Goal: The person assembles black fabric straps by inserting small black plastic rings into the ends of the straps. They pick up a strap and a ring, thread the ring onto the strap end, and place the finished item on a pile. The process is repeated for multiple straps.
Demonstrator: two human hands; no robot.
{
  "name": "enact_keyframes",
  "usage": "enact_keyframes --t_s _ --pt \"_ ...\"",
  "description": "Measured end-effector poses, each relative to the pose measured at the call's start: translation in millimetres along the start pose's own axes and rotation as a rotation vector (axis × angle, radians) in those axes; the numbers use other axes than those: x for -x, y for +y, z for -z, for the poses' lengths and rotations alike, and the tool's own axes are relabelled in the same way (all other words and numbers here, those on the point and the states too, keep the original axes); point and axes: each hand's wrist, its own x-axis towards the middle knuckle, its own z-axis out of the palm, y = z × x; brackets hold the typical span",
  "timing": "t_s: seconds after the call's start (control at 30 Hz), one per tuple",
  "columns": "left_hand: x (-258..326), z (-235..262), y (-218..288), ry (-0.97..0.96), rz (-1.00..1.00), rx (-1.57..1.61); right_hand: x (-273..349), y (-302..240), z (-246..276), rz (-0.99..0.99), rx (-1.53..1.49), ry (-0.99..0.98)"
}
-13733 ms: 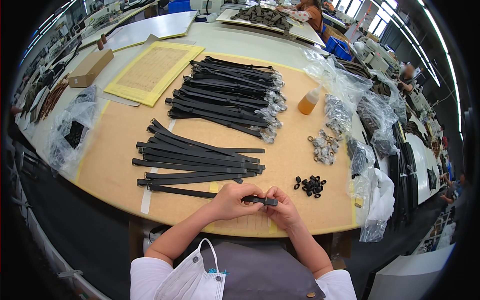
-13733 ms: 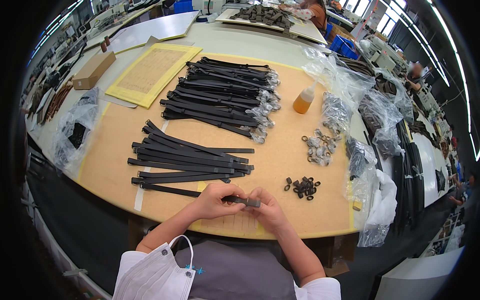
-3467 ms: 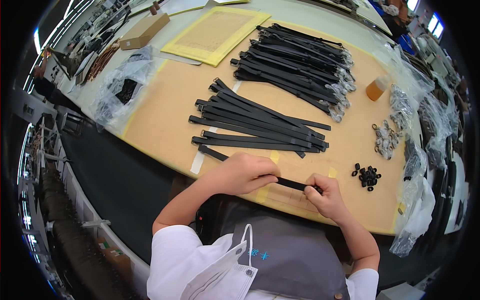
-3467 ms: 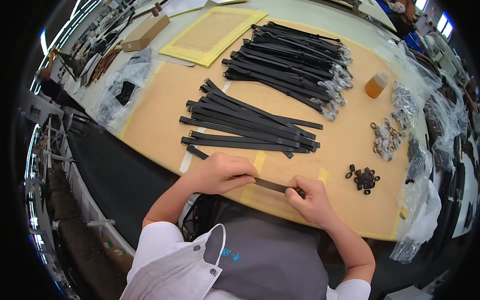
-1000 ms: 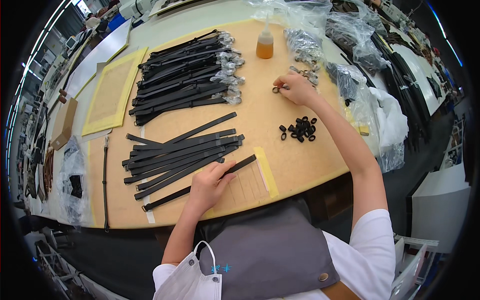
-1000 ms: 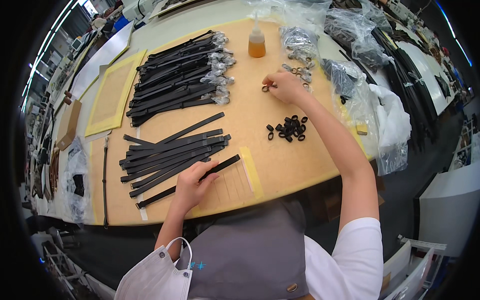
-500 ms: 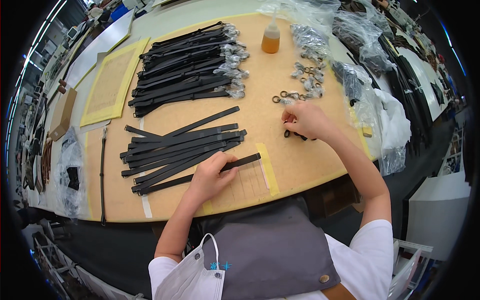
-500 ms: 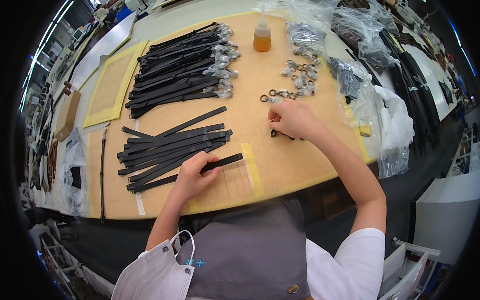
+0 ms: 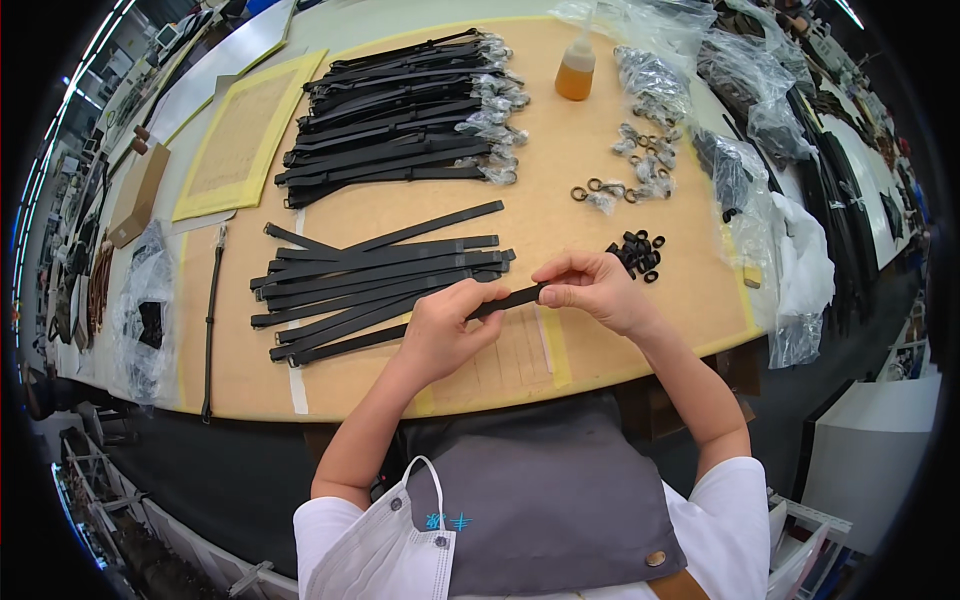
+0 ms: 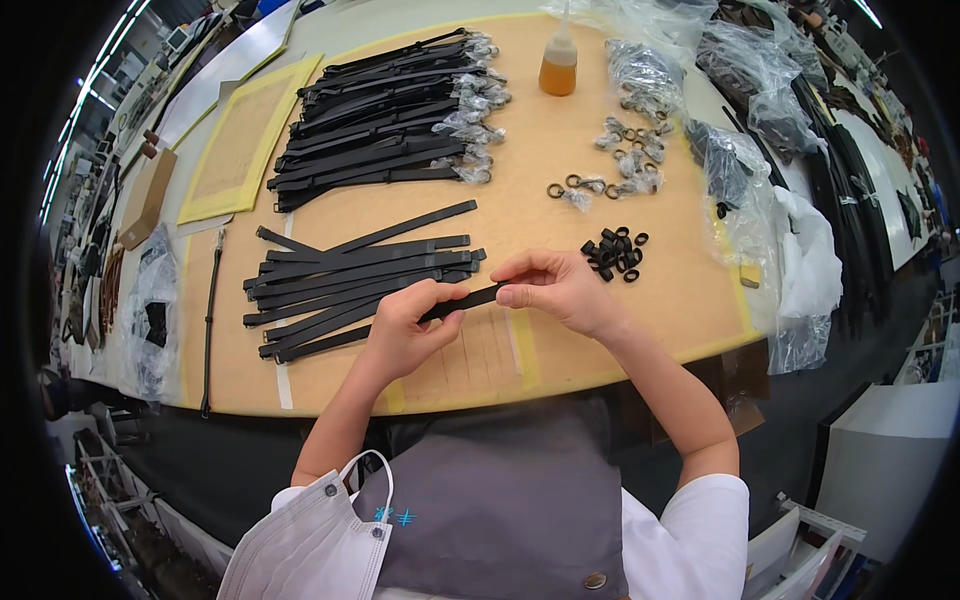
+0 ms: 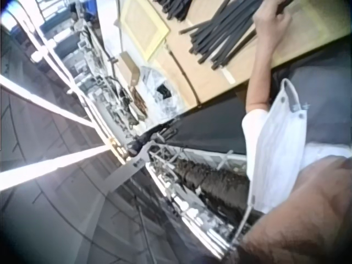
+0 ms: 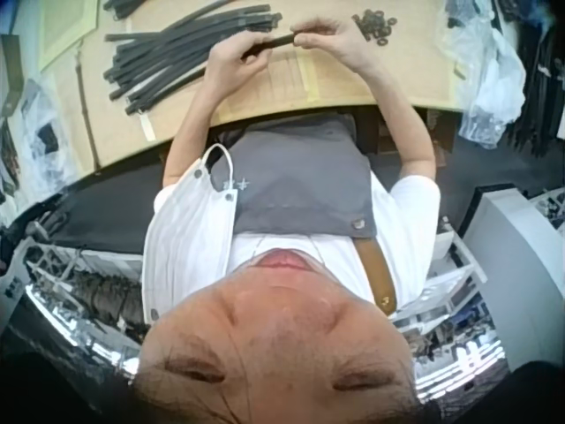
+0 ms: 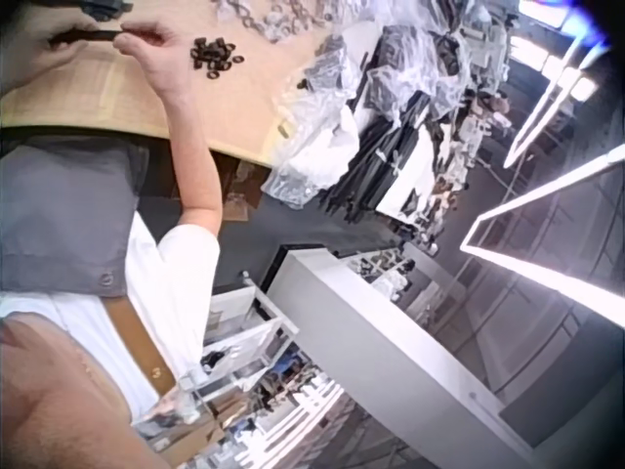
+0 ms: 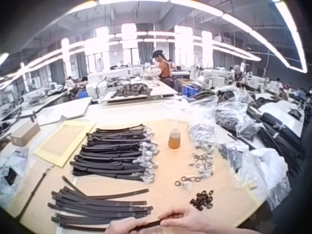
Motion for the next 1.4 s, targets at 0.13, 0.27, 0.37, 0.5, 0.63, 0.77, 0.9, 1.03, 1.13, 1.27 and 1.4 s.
enact_keyframes --t_s 0.13,0.27,0.37,0.5,0.63,0.77,0.9,1.03,1.13,1.27,1.4 --pt "4 -8 2 -0.052 0.039 0.125 -4 11 -22 0.102 0.098 -0.049" --pt "7 -14 -8 -0.007 -0.041 0.127 -25 -19 9 0.121 0.372 0.027" --pt "7 -13 -12 -0.020 -0.049 0.139 -51 -36 54 0.305 1.247 0.460" --pt "5 -10 -19 -0.008 -0.061 0.072 -67 -24 77 0.262 1.447 0.446" --pt "1 -4 -18 0.087 -0.038 0.157 -59 -25 58 0.242 1.004 0.313" --pt "2 5 -10 0.143 0.131 0.355 -29 -13 15 0.265 0.208 0.061" --pt "0 11 -8 0.150 0.090 0.342 -14 -6 -7 0.350 0.099 0.031" --pt "2 13 -4 0.130 0.086 0.349 -12 -1 -16 0.331 0.022 -0.011" --pt "2 14 3 0.104 0.068 0.333 -10 6 -24 0.306 -0.030 -0.083" --pt "4 12 15 0.150 0.026 0.360 -6 14 -28 0.222 -0.187 -0.151" --pt "10 14 22 0.141 0.039 0.373 1 16 -34 0.108 -0.469 -0.223"
